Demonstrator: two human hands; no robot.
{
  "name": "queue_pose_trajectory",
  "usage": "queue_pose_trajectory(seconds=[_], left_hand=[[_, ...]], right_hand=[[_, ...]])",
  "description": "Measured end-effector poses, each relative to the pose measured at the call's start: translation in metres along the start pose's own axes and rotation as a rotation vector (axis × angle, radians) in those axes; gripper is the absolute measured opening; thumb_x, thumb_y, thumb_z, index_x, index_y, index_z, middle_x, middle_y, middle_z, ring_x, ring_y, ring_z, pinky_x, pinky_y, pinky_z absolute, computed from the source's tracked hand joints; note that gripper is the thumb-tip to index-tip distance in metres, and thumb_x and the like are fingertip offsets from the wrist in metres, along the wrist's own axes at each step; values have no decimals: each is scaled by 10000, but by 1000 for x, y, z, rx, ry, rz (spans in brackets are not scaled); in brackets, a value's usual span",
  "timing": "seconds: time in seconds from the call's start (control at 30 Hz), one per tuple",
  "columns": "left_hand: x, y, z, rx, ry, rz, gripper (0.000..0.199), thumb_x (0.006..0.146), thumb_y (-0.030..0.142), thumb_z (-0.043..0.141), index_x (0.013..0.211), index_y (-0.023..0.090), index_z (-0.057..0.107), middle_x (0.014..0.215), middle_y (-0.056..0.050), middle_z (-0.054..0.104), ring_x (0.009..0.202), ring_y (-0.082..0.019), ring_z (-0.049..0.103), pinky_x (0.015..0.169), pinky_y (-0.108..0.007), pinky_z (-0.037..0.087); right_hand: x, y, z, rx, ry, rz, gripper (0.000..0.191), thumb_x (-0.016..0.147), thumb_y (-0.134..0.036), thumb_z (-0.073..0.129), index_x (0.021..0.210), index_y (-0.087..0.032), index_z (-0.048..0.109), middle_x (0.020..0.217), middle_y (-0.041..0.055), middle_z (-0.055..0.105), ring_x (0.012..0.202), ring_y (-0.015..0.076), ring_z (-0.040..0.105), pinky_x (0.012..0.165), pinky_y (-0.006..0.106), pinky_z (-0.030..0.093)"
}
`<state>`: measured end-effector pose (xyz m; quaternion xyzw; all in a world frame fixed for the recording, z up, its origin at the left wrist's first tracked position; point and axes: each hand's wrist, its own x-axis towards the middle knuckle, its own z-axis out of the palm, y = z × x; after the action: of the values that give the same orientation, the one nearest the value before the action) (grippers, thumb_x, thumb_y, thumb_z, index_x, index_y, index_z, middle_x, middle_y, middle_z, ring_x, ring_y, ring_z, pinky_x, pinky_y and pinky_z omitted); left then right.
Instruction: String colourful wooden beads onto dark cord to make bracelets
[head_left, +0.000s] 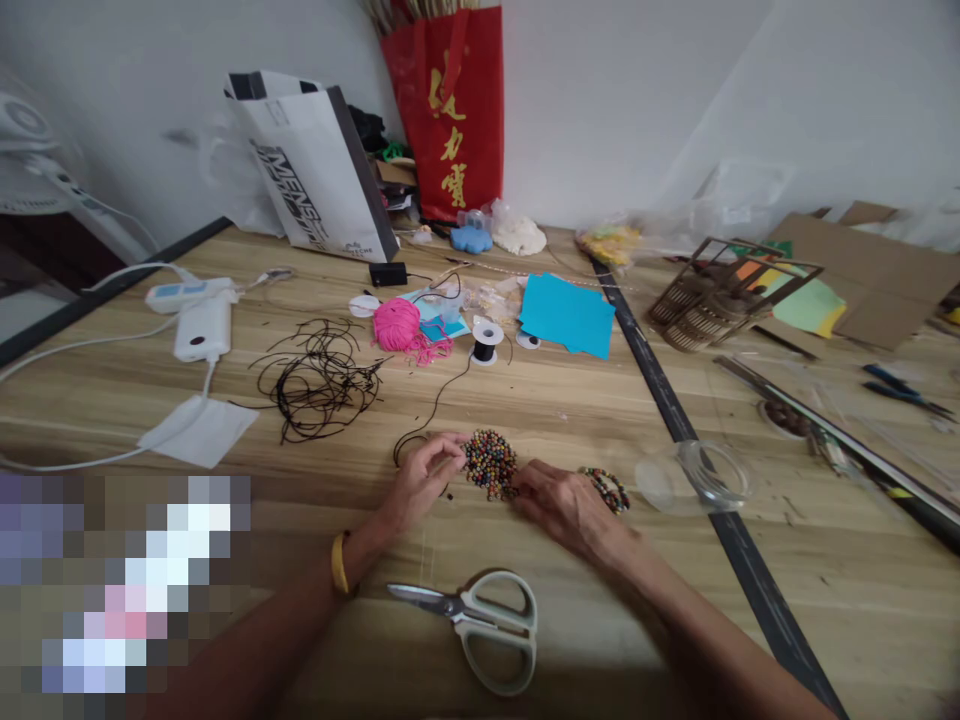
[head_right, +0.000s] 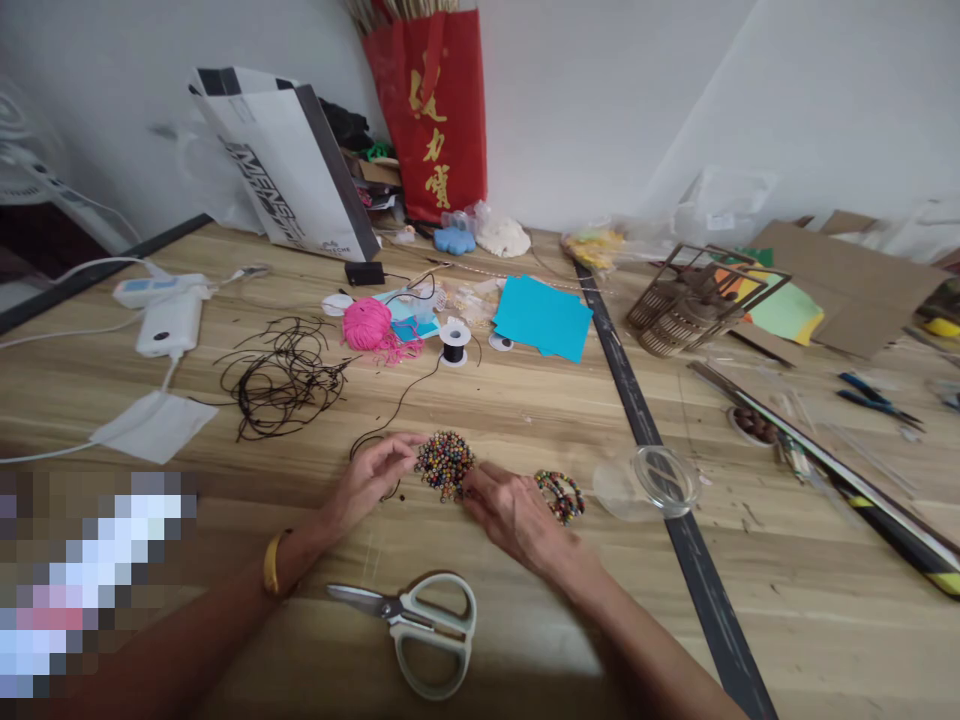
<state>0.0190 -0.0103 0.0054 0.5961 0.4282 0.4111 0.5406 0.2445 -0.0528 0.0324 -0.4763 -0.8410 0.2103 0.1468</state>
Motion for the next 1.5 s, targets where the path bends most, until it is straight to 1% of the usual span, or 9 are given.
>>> queue_pose_trajectory(seconds=[0.13, 0.3, 0.57, 0.7, 0.83, 0.93, 1.07, 1.3, 1.5], left_hand=[[1, 2, -2, -34, 76, -43, 165, 771, 323, 598, 720, 166, 596, 1026, -87, 682, 954, -195, 615, 860, -308, 472], [1, 6, -3, -97, 151, -101, 139, 764, 303, 622, 747, 165, 615, 911, -65, 710, 897, -186, 639, 848, -301, 479], [4, 5, -8, -160, 214, -115, 181, 734, 328, 650, 726, 153, 605, 727, -25, 680, 741, -153, 635, 746, -262, 492], [4, 4, -8, -201, 214, -114, 185, 738, 329, 643, 717, 149, 607, 693, -15, 656, 695, -135, 610, 697, -242, 479], [3, 4, -8, -211, 190, -110, 171, 742, 311, 640, 715, 145, 612, 688, -11, 641, 681, -126, 586, 688, -238, 464], [1, 7, -6, -188, 147, -95, 163, 750, 297, 633, 691, 147, 607, 664, -1, 618, 654, -118, 560, 677, -236, 454], [-5, 10, 3, -93, 61, -83, 160, 745, 278, 624, 661, 145, 597, 603, 7, 574, 599, -115, 526, 609, -227, 430], [-15, 8, 16, 52, -133, -80, 130, 758, 244, 584, 710, 133, 630, 570, 7, 576, 546, -109, 511, 551, -215, 401], [-16, 3, 19, 104, -194, -115, 161, 761, 247, 569, 770, 111, 654, 589, -6, 594, 560, -117, 533, 551, -216, 402]], right_hand=[[3, -19, 10, 14, 0, -172, 164, 958, -188, 428, 1014, -196, 582, 938, 54, 615, 814, 152, 606, 691, 251, 472], [14, -40, 17, -166, -17, -300, 193, 967, -166, 410, 1026, -191, 591, 921, 72, 601, 892, 175, 565, 727, 271, 480], [47, -53, 37, -411, -103, -347, 78, 907, -110, 516, 920, -165, 571, 976, 98, 582, 922, 215, 513, 642, 283, 473], [47, -49, 46, -413, -84, -376, 72, 898, -100, 527, 915, -156, 569, 956, 104, 585, 914, 219, 513, 641, 287, 464], [39, -45, 42, -389, -108, -358, 97, 902, -88, 504, 877, -159, 564, 890, 85, 593, 841, 201, 526, 625, 278, 450], [31, -41, 35, -308, -77, -350, 153, 934, -121, 447, 838, -166, 556, 851, 71, 601, 775, 179, 536, 633, 273, 445], [17, -33, 32, -40, 49, -303, 161, 953, -164, 403, 897, -176, 554, 839, 61, 605, 756, 153, 562, 644, 244, 444], [-4, -12, 49, 444, 335, -58, 37, 884, -179, 526, 896, -190, 559, 780, 26, 602, 678, 127, 556, 612, 228, 446], [-1, -9, 52, 564, 433, 14, 21, 864, -198, 571, 859, -186, 588, 750, 14, 584, 642, 120, 531, 571, 219, 427]])
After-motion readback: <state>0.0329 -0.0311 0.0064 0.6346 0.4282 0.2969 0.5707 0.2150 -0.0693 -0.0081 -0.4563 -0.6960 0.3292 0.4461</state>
